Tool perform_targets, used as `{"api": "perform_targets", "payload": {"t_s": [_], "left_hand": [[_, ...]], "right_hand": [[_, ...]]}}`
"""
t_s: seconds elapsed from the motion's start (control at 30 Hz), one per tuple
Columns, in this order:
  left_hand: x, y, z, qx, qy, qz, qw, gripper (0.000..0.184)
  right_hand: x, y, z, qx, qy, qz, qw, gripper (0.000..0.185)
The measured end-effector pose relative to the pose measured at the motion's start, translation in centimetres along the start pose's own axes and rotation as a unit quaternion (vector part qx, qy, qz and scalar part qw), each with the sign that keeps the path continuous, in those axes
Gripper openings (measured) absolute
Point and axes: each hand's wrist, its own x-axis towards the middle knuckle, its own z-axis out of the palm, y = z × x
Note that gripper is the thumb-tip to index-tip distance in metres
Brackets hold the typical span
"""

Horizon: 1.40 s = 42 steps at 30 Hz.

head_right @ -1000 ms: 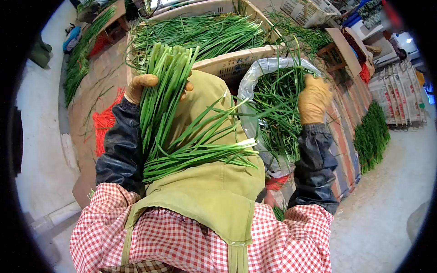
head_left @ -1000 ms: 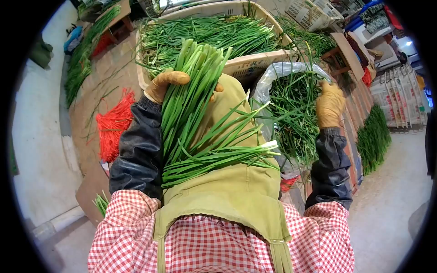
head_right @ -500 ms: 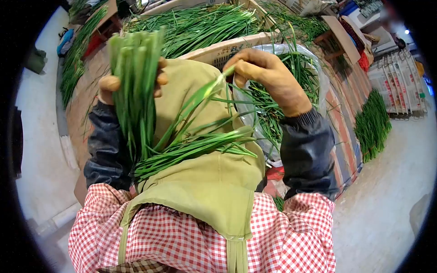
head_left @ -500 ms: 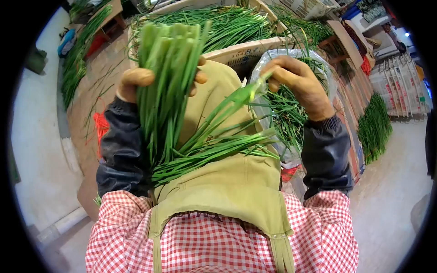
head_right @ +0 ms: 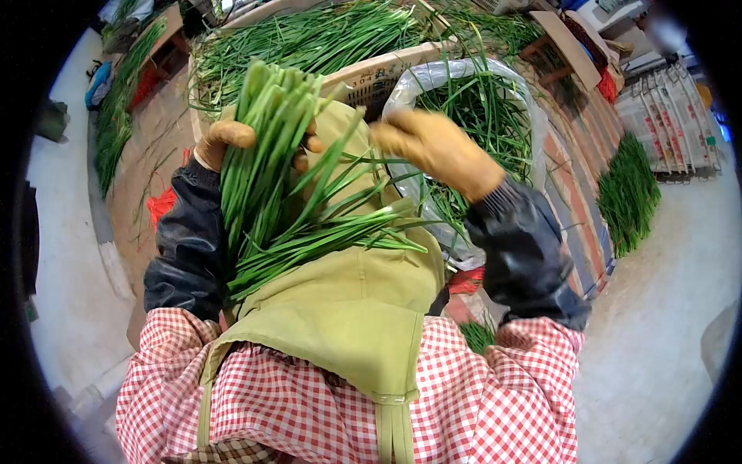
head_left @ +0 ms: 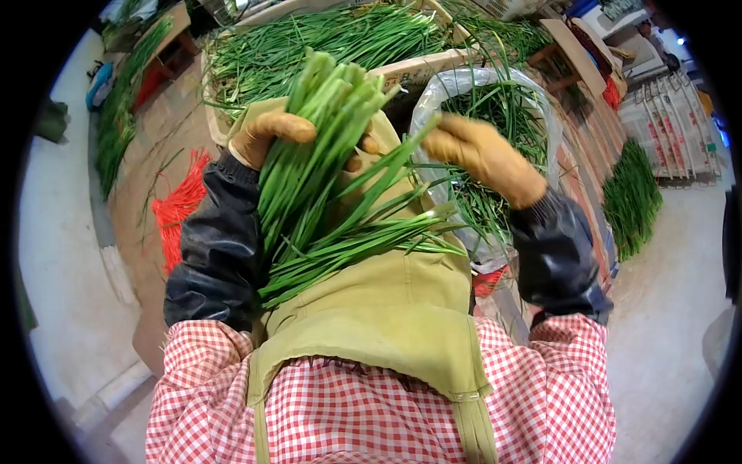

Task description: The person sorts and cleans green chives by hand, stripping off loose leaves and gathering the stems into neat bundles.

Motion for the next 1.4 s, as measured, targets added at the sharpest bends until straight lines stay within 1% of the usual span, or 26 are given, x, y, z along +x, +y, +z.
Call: {"api": "perform_targets", "payload": {"t_s": [0.1,0.13,0.17,0.23,0.27,0.33,0.37,0.43,0.5,0.6,0.63,0.67,0.73,0.83,0.9,0.97,1.0,1.03,1.07,1.13,1.17,1.23,1.27,1.3,1.37,1.4], "left_hand": [[0.3,0.6,-1.8,-0.023,-0.046,-0.006,0.999,0.084],[0.4,0.6,-1.7,-0.044,-0.063,0.007,0.997,0.076],[0.6,0.5,-1.7,-0.066,-0.081,0.018,0.994,0.068],[0.6,0.2,-2.4,-0.047,-0.065,0.01,0.997,0.068],[0.7,0.1,-2.8,-0.026,-0.046,0.005,0.999,0.068],[1.2,0.1,-1.6,-0.033,-0.05,0.003,0.998,0.067],[1.3,-0.3,-0.8,-0.042,-0.038,0.011,0.998,0.067],[2.1,-0.7,-1.3,-0.051,-0.038,-0.024,0.998,0.066],[2.1,-0.8,-1.4,-0.072,-0.049,-0.049,0.995,0.065],[2.3,-1.0,-2.0,-0.065,-0.054,-0.033,0.996,0.064],[2.2,-1.0,-2.0,-0.067,-0.05,-0.024,0.996,0.064],[2.2,-1.0,-2.0,-0.07,-0.046,-0.014,0.996,0.064],[2.1,-1.1,-2.1,-0.077,-0.038,0.007,0.996,0.064],[2.1,-1.0,-2.5,-0.088,-0.036,0.016,0.995,0.064],[2.0,-0.9,-2.4,-0.092,-0.035,0.016,0.995,0.065],[1.9,-0.8,-2.6,-0.08,-0.033,0.018,0.996,0.066],[1.7,-0.7,-2.2,-0.092,-0.035,0.022,0.995,0.066],[1.6,-0.7,-2.1,-0.105,-0.039,0.027,0.993,0.066],[1.8,-0.7,-2.8,-0.095,-0.037,0.028,0.994,0.065],[1.8,-0.6,-2.7,-0.1,-0.035,0.021,0.994,0.065],[1.7,-0.5,-2.6,-0.104,-0.036,0.009,0.994,0.065],[1.9,-0.6,-2.1,-0.113,-0.043,0.007,0.993,0.065],[1.9,-0.6,-2.1,-0.101,-0.046,0.008,0.994,0.069],[2.0,-0.3,-2.0,-0.089,-0.047,0.01,0.995,0.074],[2.1,-0.4,-2.5,-0.072,-0.035,0.019,0.997,0.074],[2.0,-0.3,-2.5,-0.084,-0.048,0.008,0.995,0.07]], "right_hand": [[-4.4,3.1,1.6,-0.015,-0.108,0.021,0.994,0.024],[-4.9,3.8,2.4,0.017,-0.13,0.058,0.99,0.023],[-5.5,4.2,3.2,0.042,-0.099,0.055,0.993,0.022],[-5.1,3.1,2.8,-0.086,-0.002,-0.095,0.992,0.015],[-4.5,2.3,2.5,-0.085,-0.002,-0.095,0.992,0.015],[-3.1,0.9,2.5,-0.337,0.102,-0.185,0.918,0.011],[-2.7,0.8,3.0,-0.338,0.103,-0.188,0.916,0.011],[-1.7,1.3,4.1,-0.529,0.114,-0.236,0.807,0.011],[-0.6,1.6,4.3,-0.547,0.118,-0.263,0.786,0.016],[0.1,2.7,4.3,-0.43,0.15,-0.18,0.872,0.017],[0.2,3.5,4.2,-0.43,0.151,-0.179,0.872,0.017],[0.3,4.2,3.9,-0.284,0.182,-0.124,0.933,0.012],[-0.4,3.7,2.8,0.016,0.188,0.014,0.982,0.011],[-1.3,4.5,-0.4,0.203,0.233,0.075,0.948,0.01],[-2.2,7.5,-4.3,0.231,0.338,0.053,0.911,0.01],[-3.7,14.7,-9.7,0.198,0.456,0.082,0.864,0.014],[-5.2,16.3,-11.1,-0.124,0.48,0.202,0.845,0.017],[-6.3,16.2,-11.5,-0.431,0.446,0.299,0.725,0.02],[-6.7,16.3,-11.6,-0.434,0.448,0.296,0.724,0.02],[-7.2,14.4,-9.3,-0.431,0.352,0.201,0.806,0.025],[-6.7,12.4,-6.8,-0.344,0.362,0.099,0.861,0.026],[-5.1,9.6,-3.4,-0.2,0.253,0.092,0.942,0.025],[-4.4,8.4,-1.7,-0.081,0.219,0.082,0.969,0.028],[-3.8,7.5,-0.6,-0.055,0.193,0.078,0.977,0.028],[-3.1,4.1,0.6,-0.16,0.241,0.047,0.956,0.029],[-2.0,3.9,0.6,-0.099,0.253,0.038,0.962,0.03]]}}
